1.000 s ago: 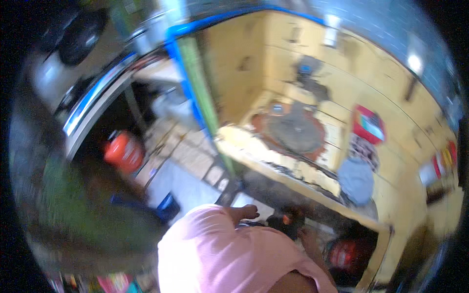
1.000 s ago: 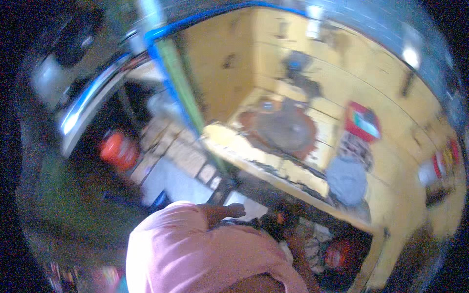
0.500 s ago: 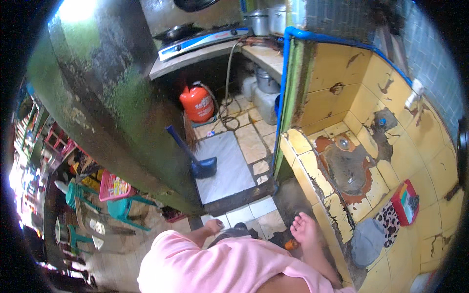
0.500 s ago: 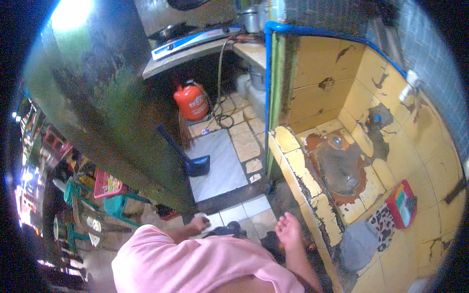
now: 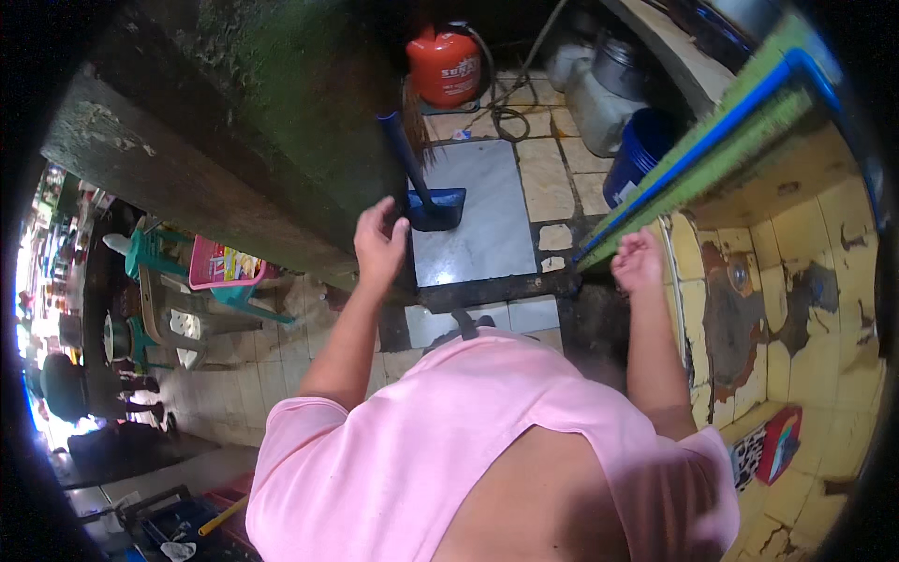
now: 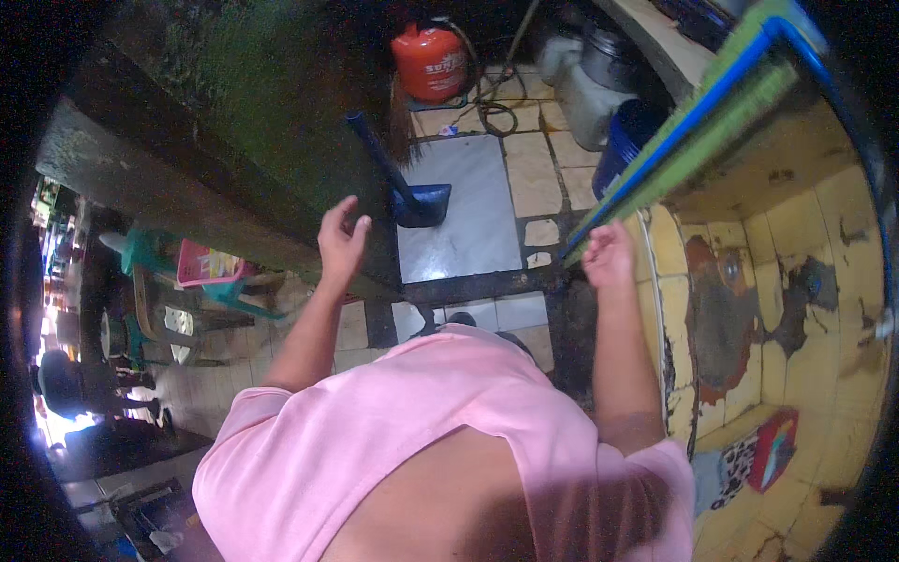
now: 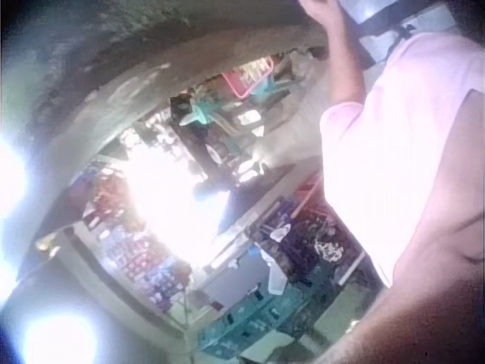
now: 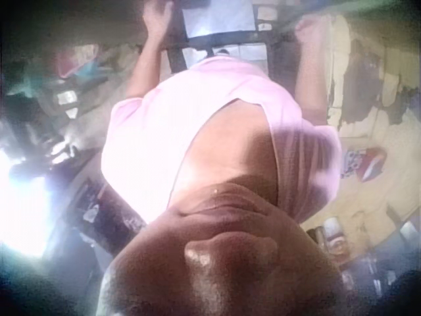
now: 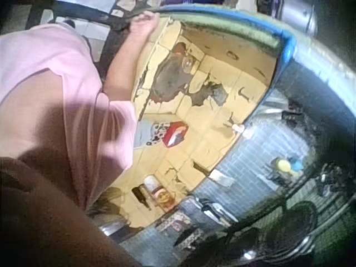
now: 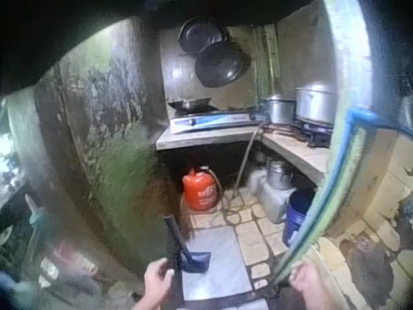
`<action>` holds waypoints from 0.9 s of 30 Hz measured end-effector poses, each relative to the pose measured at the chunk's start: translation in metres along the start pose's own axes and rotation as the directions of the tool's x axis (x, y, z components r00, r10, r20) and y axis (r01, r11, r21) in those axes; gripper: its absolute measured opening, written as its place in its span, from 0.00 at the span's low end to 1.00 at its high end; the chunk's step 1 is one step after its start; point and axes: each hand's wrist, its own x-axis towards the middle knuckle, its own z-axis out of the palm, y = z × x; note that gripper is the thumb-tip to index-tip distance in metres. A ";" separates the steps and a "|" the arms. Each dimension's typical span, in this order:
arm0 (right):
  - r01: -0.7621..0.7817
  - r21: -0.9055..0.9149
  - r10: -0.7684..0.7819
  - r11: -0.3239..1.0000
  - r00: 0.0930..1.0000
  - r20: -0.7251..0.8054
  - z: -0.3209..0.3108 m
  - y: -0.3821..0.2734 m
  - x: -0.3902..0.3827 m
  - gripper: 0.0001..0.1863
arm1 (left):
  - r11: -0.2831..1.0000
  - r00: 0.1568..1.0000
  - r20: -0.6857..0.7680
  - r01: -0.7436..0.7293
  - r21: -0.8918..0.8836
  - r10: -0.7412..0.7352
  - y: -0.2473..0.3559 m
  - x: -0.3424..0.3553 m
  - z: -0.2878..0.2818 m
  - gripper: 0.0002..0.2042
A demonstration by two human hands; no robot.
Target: The person retrieves a green vegetable from the refrigerator, removes it from a plastic bag, and places it on a cutting board. They then move around the kitchen, handling a pot lid and other items before returning to the vegetable.
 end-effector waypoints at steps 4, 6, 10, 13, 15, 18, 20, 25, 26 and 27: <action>0.248 -0.145 -0.259 0.958 0.964 -0.061 0.019 -0.037 0.040 0.10 | 0.998 0.996 -0.080 0.051 0.023 -0.049 0.007 0.048 -0.011 0.18; 0.269 -0.272 -0.296 0.924 0.953 -0.062 0.031 -0.027 0.046 0.08 | 0.996 0.995 -0.061 0.079 -0.035 -0.081 0.008 0.059 -0.009 0.17; 0.051 -0.530 -0.090 0.847 0.995 -0.047 0.014 0.046 0.067 0.06 | 1.000 1.000 0.004 0.010 -0.024 -0.010 -0.005 0.057 0.012 0.12; -0.133 -0.760 0.320 0.636 0.942 0.104 0.007 0.124 0.051 0.08 | 0.970 0.973 0.087 0.221 -0.101 -0.213 -0.031 0.018 0.048 0.10; 0.070 -0.932 0.501 0.354 0.828 0.252 -0.003 0.159 0.060 0.09 | 0.951 0.906 0.303 0.309 0.001 -0.295 -0.029 0.000 0.057 0.10; 0.342 -0.930 0.550 0.133 0.755 0.357 0.096 0.126 0.066 0.13 | 0.994 0.992 0.054 0.109 0.031 -0.111 -0.025 0.015 0.044 0.08; 0.782 -0.607 0.198 0.142 0.579 0.791 0.189 0.078 0.044 0.10 | 0.942 0.935 -0.121 0.336 -0.002 -0.334 0.003 0.040 0.020 0.06; 0.989 -0.122 0.142 0.087 0.109 0.984 0.265 0.026 0.000 0.11 | 0.904 0.908 -0.015 0.418 0.090 -0.418 0.007 0.000 0.021 0.14; 0.990 -0.117 0.185 0.074 0.102 0.977 0.253 0.034 0.002 0.11 | 0.823 0.825 -0.031 0.565 0.059 -0.564 -0.012 -0.026 0.038 0.15; 0.976 -0.212 0.225 0.049 0.196 0.954 0.232 0.047 0.012 0.12 | 0.767 0.765 -0.068 0.641 -0.019 -0.641 -0.028 -0.048 0.053 0.16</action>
